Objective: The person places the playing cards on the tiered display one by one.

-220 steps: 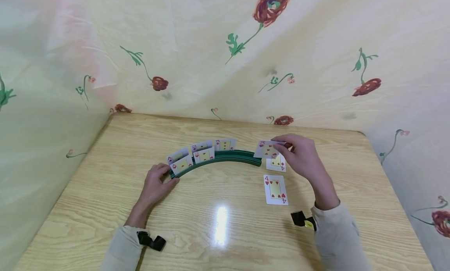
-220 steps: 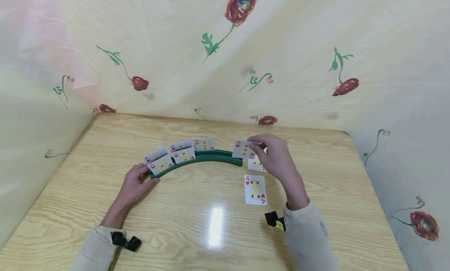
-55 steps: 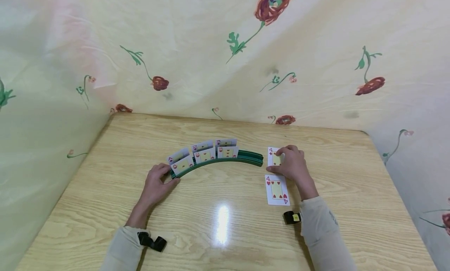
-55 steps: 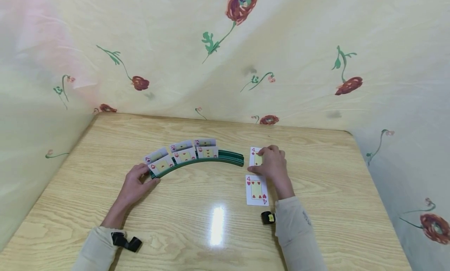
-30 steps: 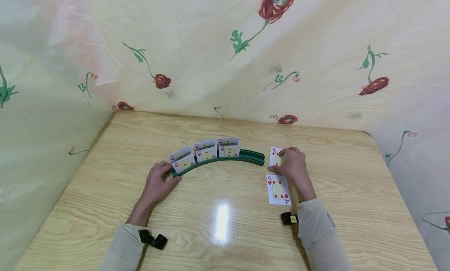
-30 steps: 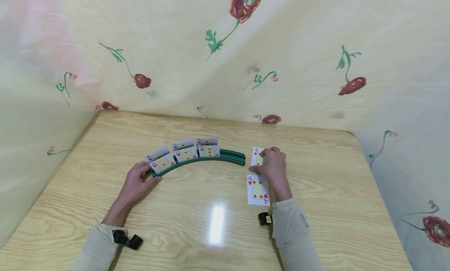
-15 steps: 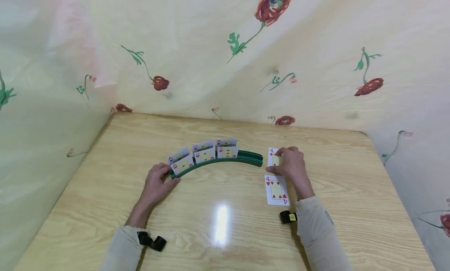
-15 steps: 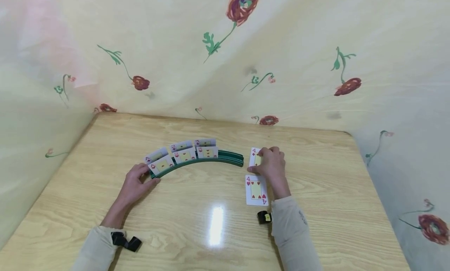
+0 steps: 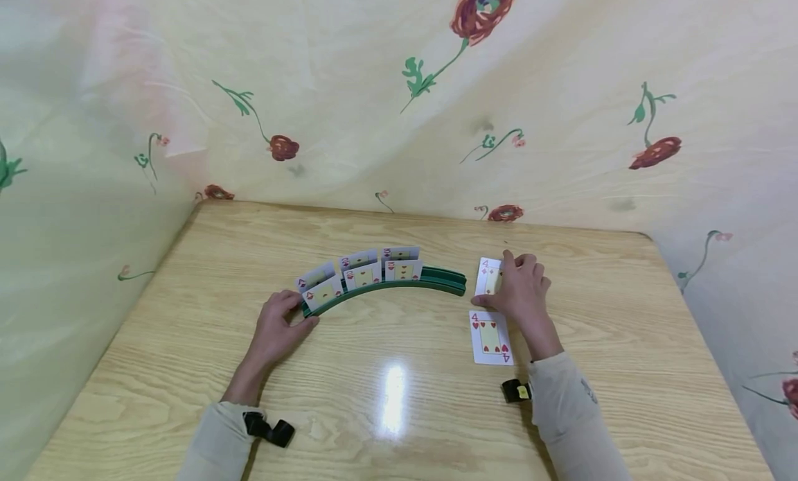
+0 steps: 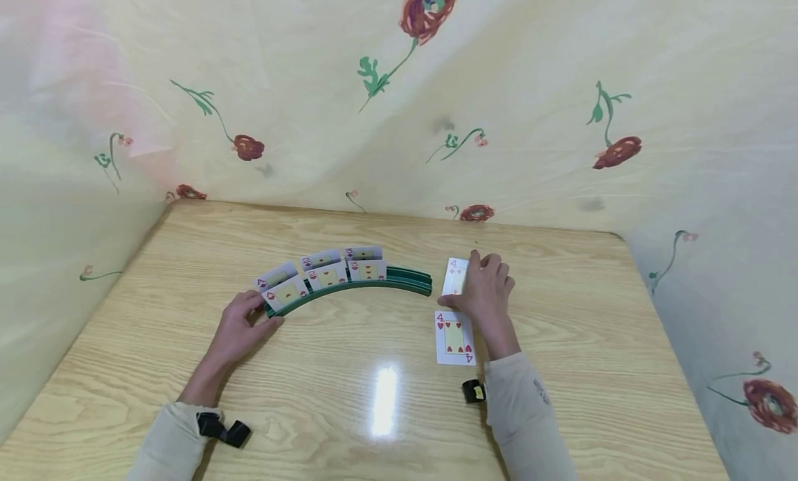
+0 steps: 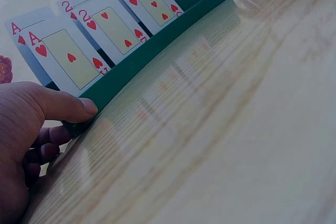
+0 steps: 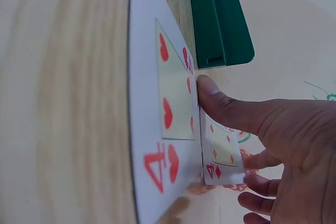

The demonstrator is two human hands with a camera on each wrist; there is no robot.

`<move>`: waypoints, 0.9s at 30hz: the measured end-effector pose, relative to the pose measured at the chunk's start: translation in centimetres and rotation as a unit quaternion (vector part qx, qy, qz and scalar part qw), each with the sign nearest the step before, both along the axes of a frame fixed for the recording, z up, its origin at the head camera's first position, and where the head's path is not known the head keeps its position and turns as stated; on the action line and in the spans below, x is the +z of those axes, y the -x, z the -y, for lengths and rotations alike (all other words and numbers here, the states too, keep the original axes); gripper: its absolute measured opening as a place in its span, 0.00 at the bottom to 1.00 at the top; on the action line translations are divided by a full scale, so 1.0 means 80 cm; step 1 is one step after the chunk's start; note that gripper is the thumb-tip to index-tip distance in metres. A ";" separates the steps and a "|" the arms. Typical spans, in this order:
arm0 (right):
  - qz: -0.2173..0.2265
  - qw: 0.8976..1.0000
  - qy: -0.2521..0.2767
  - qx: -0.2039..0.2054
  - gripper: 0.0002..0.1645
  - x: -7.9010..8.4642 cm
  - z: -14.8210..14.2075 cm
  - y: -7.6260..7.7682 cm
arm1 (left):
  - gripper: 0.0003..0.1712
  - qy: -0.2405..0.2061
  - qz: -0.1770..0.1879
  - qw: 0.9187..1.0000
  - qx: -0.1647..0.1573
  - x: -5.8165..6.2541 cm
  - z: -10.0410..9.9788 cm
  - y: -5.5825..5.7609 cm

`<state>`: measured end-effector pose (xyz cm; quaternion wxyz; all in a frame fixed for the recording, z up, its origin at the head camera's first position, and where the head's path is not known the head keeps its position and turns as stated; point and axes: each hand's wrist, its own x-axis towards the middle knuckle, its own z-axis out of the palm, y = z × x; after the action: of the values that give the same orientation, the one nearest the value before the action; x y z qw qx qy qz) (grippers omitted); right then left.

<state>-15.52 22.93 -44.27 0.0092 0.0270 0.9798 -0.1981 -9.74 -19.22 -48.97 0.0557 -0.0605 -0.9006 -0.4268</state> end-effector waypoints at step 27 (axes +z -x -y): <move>-0.082 0.995 0.046 0.026 0.17 0.022 -0.027 -0.008 | 0.21 0.005 -0.004 1.000 0.000 0.001 0.000 0.000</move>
<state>-14.85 25.10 -42.50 -0.0650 -0.0150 0.9675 -0.2439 -9.77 -19.23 -48.87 0.0589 -0.0626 -0.9026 -0.4219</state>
